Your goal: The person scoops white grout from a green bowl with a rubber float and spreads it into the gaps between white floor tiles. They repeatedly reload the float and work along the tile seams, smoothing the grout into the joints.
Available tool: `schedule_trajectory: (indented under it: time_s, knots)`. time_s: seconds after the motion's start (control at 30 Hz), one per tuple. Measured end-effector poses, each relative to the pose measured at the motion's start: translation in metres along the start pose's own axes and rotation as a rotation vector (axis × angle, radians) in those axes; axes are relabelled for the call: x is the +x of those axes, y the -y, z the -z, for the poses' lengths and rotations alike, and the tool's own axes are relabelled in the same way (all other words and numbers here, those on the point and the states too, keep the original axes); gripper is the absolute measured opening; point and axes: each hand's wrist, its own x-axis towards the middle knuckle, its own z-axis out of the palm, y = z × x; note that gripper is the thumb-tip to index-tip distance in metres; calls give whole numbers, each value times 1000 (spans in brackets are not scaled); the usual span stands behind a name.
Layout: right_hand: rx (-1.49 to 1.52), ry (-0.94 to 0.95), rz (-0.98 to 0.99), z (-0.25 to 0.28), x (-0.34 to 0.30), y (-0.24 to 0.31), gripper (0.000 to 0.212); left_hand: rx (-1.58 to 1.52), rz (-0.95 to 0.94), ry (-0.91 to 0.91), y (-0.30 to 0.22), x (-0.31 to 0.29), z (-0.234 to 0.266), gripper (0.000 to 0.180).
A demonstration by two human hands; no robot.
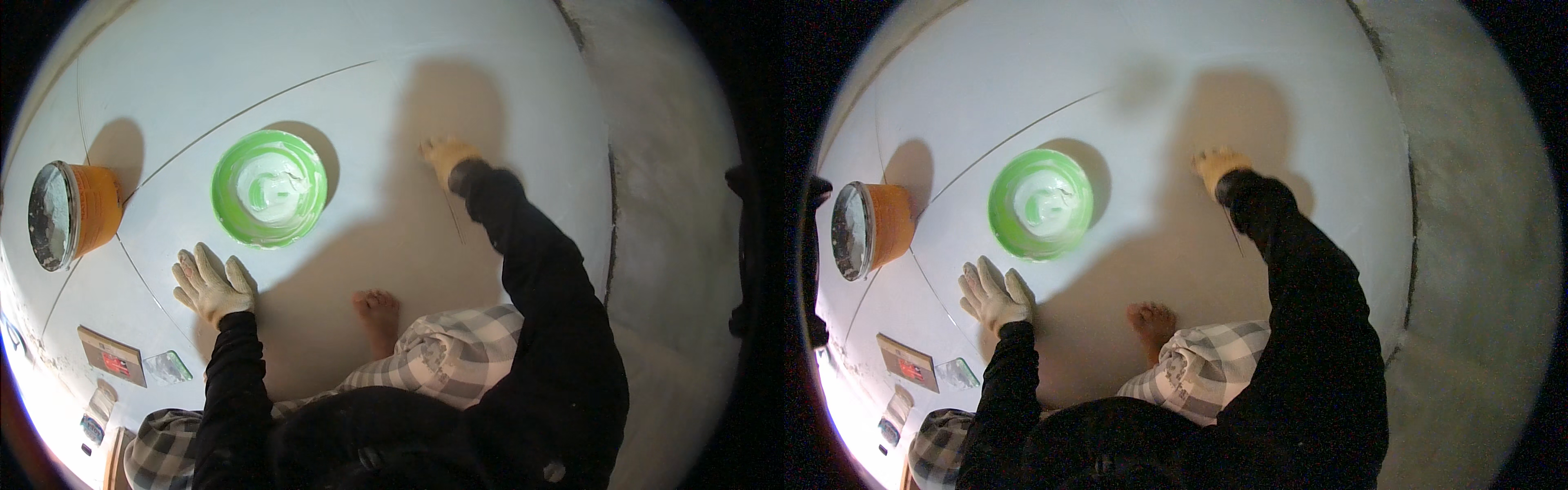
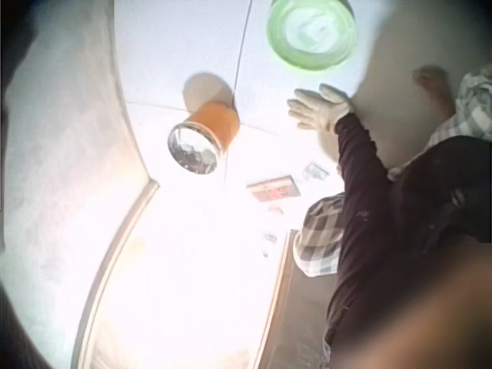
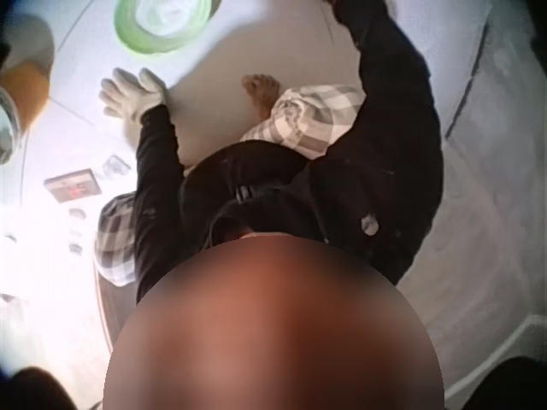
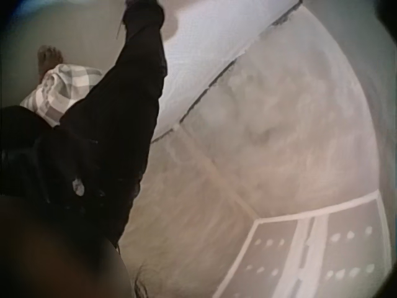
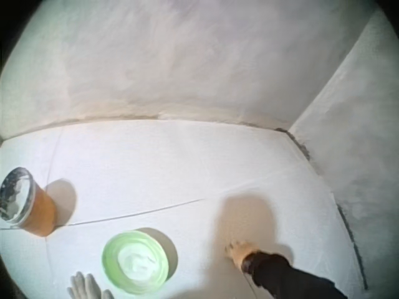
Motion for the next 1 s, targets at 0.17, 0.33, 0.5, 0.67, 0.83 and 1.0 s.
schedule_trajectory:
  time_s: [0.17, 0.33, 0.5, 0.67, 0.83, 1.0]
  knots:
    - [114, 297, 171, -53, -32, 6, 49, 50, 28, -4, 5, 6, -15, 68]
    - [805, 169, -5, -75, -49, -29, 52, 134, 53, -5, 8, 11, -30, 68]
    - [1417, -96, -71, -97, -67, -30, 48, 147, 93, 19, 6, 16, -32, 68]
    - [1344, -159, -200, -111, -62, -23, 44, 153, 103, 17, 6, 17, -33, 67]
    - [1343, -177, -180, -108, -48, -26, 48, 206, 10, -176, 16, 17, -45, 59]
    - [1305, -338, 50, -73, -31, 19, 57, -487, 137, -407, 12, 94, -55, 42]
